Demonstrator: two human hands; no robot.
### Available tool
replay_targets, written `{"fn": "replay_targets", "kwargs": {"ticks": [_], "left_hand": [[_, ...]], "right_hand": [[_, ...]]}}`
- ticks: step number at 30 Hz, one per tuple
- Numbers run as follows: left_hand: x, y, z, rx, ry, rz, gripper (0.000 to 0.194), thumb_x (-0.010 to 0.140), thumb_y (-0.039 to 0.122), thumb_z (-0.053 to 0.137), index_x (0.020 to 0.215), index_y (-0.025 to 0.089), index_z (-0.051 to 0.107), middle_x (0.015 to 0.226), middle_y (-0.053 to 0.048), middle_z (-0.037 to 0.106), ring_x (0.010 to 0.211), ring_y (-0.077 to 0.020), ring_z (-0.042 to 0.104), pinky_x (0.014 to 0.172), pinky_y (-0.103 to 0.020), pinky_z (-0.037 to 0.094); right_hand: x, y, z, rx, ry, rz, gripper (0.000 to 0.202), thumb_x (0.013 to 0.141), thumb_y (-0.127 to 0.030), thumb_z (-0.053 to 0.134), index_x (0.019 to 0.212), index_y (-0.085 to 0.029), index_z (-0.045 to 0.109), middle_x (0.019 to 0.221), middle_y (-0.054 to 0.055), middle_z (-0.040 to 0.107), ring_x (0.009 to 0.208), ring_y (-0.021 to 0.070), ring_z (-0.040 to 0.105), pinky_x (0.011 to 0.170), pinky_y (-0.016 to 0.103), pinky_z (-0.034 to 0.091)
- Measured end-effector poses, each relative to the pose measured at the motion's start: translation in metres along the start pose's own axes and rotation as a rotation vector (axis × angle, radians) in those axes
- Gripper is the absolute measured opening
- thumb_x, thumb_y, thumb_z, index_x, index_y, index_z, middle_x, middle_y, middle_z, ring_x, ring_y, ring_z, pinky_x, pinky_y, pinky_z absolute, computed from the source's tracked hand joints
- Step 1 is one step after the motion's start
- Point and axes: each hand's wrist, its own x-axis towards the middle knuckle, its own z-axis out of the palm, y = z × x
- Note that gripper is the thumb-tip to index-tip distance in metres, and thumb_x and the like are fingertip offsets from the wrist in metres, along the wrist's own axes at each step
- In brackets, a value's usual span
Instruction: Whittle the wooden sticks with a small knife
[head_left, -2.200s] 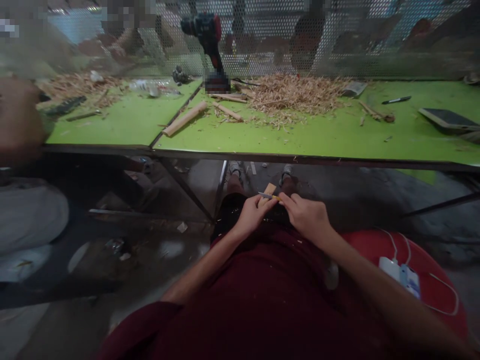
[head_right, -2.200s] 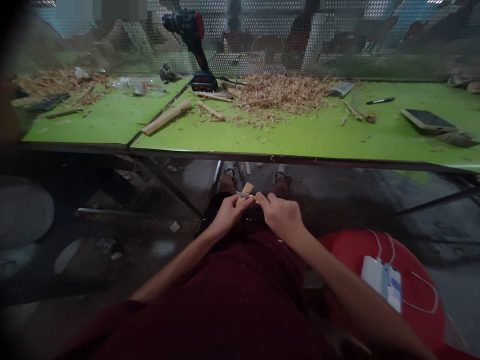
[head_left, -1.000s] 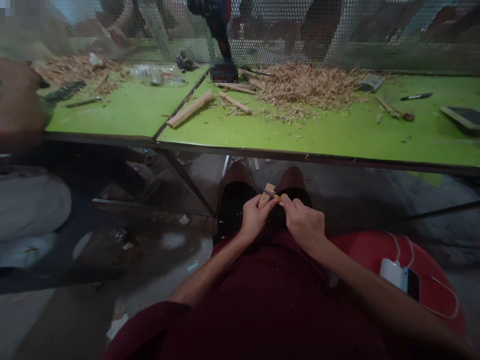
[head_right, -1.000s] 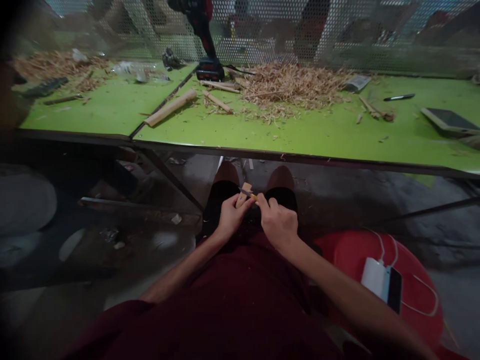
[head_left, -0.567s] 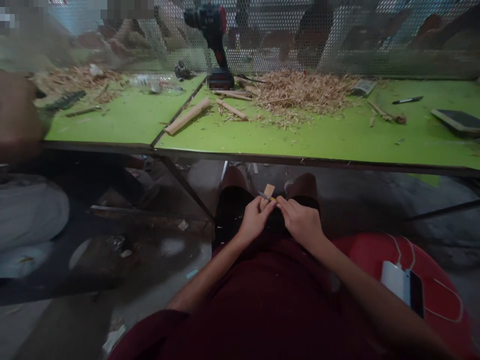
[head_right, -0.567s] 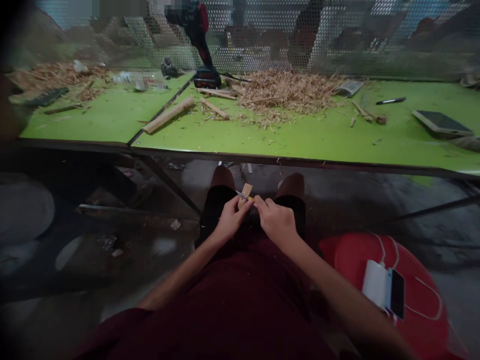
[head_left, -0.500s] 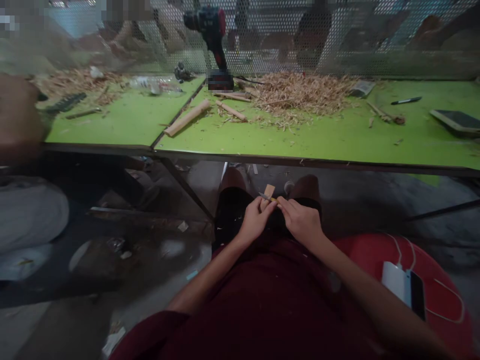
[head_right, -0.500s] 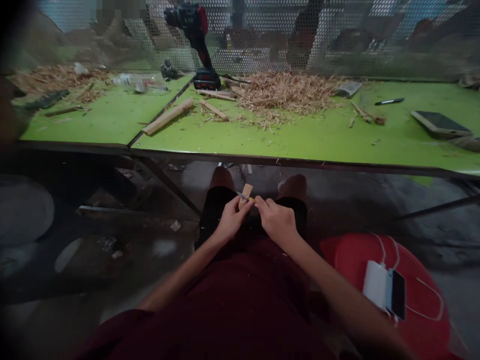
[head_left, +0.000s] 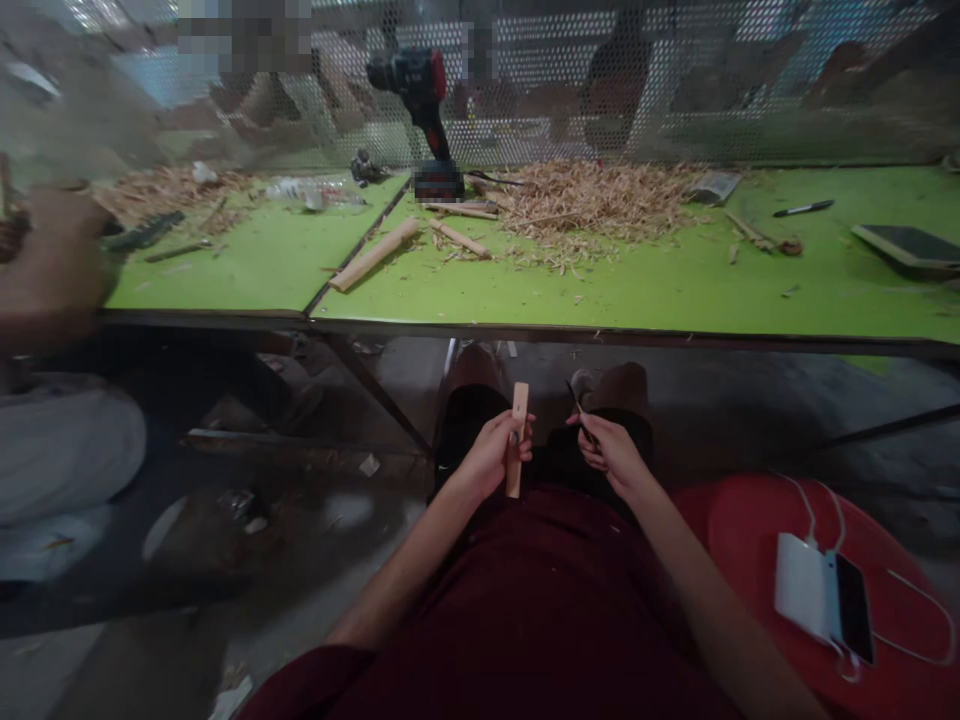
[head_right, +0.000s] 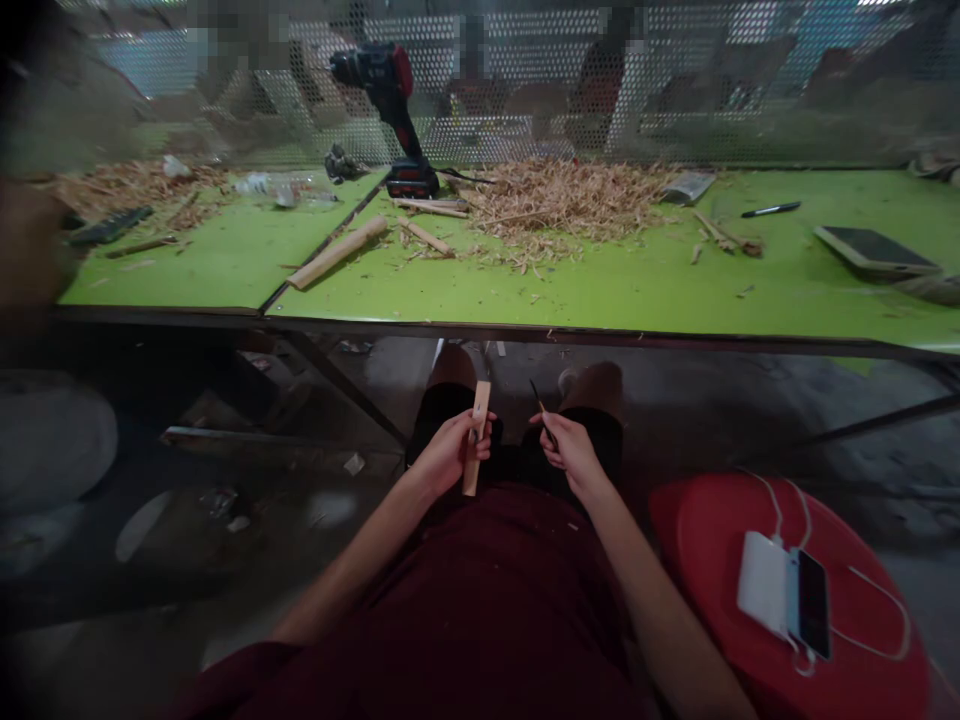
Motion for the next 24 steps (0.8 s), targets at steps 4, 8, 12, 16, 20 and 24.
{"fn": "replay_targets", "kwargs": {"ticks": [4, 8, 12, 16, 20, 24], "left_hand": [[-0.008, 0.002, 0.0, -0.049, -0.047, -0.021, 0.017, 0.08, 0.019, 0.072, 0.096, 0.013, 0.076, 0.078, 0.0, 0.057, 0.062, -0.0101, 0.05, 0.057, -0.024, 0.042], [-0.019, 0.008, -0.001, -0.081, -0.147, -0.055, 0.021, 0.085, 0.031, 0.075, 0.097, 0.014, 0.076, 0.079, 0.0, 0.054, 0.064, -0.0111, 0.048, 0.057, -0.024, 0.04], [-0.028, 0.011, -0.002, -0.082, -0.207, -0.096, 0.029, 0.086, 0.042, 0.081, 0.095, 0.015, 0.073, 0.074, 0.001, 0.052, 0.06, -0.01, 0.043, 0.054, -0.024, 0.036], [-0.038, 0.011, 0.002, 0.018, -0.244, -0.044, 0.05, 0.083, 0.054, 0.088, 0.113, 0.018, 0.07, 0.078, 0.002, 0.06, 0.052, -0.0072, 0.042, 0.049, -0.022, 0.029], [-0.052, 0.014, 0.012, 0.133, -0.216, 0.041, 0.054, 0.083, 0.061, 0.087, 0.112, 0.019, 0.068, 0.079, 0.003, 0.062, 0.049, -0.0059, 0.043, 0.049, -0.023, 0.028], [-0.059, 0.022, 0.02, 0.153, -0.217, 0.06, 0.05, 0.082, 0.061, 0.087, 0.101, 0.021, 0.064, 0.079, 0.003, 0.062, 0.05, -0.0059, 0.042, 0.049, -0.023, 0.032]], "right_hand": [[-0.016, 0.009, 0.004, 0.013, -0.023, 0.006, 0.055, 0.079, -0.069, 0.085, 0.094, -0.018, 0.071, 0.057, -0.009, 0.043, 0.044, 0.0055, 0.026, 0.046, 0.022, 0.012], [-0.029, 0.009, -0.002, 0.035, -0.022, -0.004, 0.058, 0.078, -0.073, 0.086, 0.09, -0.018, 0.07, 0.056, -0.009, 0.042, 0.045, 0.0056, 0.024, 0.045, 0.022, 0.011], [-0.044, 0.001, -0.002, -0.024, -0.065, -0.08, 0.058, 0.086, -0.075, 0.08, 0.092, -0.017, 0.074, 0.055, -0.01, 0.034, 0.047, 0.0071, 0.023, 0.045, 0.023, 0.015], [-0.059, -0.014, 0.014, -0.295, -0.035, -0.283, 0.048, 0.097, -0.066, 0.069, 0.101, -0.02, 0.082, 0.057, -0.003, 0.05, 0.052, 0.0138, 0.045, 0.05, 0.027, 0.04], [-0.064, -0.03, 0.029, -0.573, 0.051, -0.619, 0.038, 0.106, -0.048, 0.059, 0.119, -0.024, 0.084, 0.106, 0.012, 0.084, 0.094, 0.0279, 0.078, 0.081, 0.041, 0.064], [-0.057, -0.042, 0.034, -0.97, 0.105, -0.894, 0.041, 0.114, -0.034, 0.046, 0.122, -0.018, 0.083, 0.11, 0.013, 0.084, 0.093, 0.0256, 0.08, 0.078, 0.034, 0.061]]}}
